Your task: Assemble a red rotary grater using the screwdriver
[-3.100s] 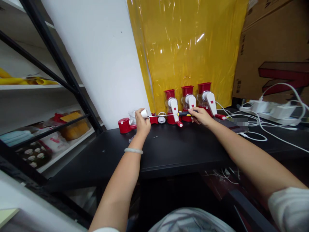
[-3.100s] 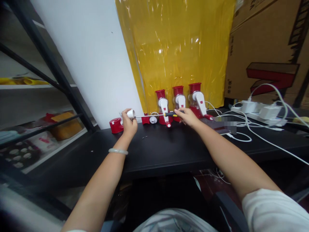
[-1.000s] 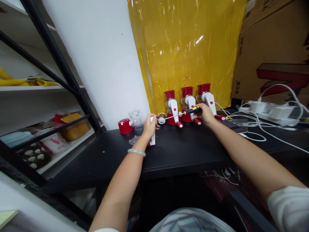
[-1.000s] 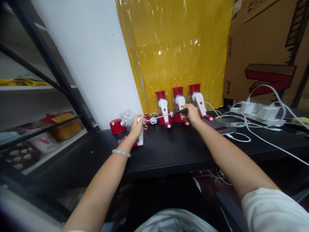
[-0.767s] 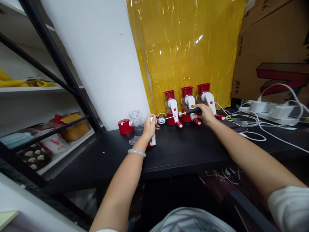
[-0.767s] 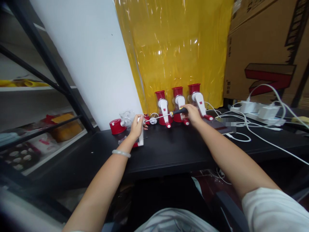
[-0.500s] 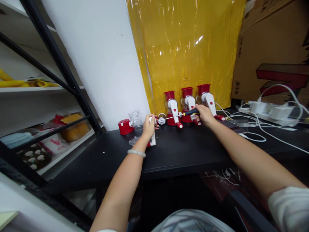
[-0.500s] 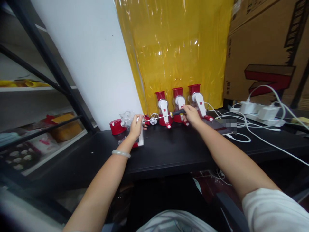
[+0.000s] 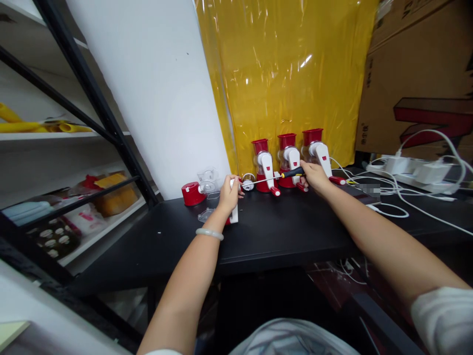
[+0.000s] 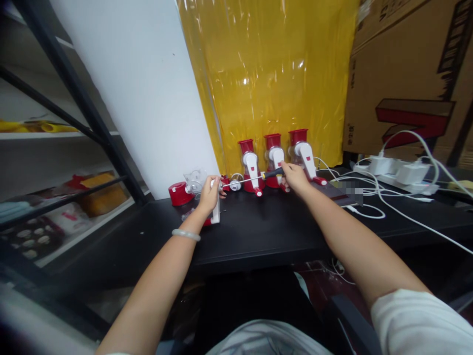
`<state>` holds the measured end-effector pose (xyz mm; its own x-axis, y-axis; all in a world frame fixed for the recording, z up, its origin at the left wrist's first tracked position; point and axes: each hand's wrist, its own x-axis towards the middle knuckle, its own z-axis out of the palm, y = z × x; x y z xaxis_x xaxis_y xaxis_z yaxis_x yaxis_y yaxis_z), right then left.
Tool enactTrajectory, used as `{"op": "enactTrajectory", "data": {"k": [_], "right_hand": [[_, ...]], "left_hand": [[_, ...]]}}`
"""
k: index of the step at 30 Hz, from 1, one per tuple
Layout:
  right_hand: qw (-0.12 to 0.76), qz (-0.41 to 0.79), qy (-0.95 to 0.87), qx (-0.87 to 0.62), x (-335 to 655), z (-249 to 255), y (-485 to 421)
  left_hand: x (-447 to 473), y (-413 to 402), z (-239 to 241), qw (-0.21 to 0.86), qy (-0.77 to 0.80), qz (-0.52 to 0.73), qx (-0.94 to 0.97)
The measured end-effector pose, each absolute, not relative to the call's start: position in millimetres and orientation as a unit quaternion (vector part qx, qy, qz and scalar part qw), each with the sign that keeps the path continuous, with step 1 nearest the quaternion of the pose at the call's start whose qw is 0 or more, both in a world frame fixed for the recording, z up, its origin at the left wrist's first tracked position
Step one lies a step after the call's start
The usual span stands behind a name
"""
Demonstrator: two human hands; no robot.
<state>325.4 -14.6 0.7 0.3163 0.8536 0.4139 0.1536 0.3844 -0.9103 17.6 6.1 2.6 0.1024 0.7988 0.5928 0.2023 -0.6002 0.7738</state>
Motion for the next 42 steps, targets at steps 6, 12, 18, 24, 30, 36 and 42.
{"op": "enactTrajectory", "data": {"k": [6,12,18,24,30,36,42], "right_hand": [[0.651,0.269,-0.522,-0.481,324,2,-17],[0.652,0.269,-0.517,-0.485,323,2,-18],[0.646,0.262,-0.508,-0.506,324,2,-17],[0.655,0.292,-0.491,-0.494,324,3,-14],[0.704,0.363,-0.456,-0.406,325,3,-7],[0.699,0.400,-0.477,-0.352,328,2,-8],[0.691,0.378,-0.499,-0.361,325,2,-10]], "left_hand": [[17,7,4,0.254,0.361,0.568,0.695],[16,5,5,0.237,0.362,0.567,0.701],[13,6,4,0.201,0.337,0.576,0.717],[12,6,3,0.170,0.319,0.586,0.725],[16,2,6,0.202,0.330,0.590,0.709],[17,-1,8,0.213,0.333,0.596,0.699],[17,0,8,0.202,0.325,0.601,0.701]]}}
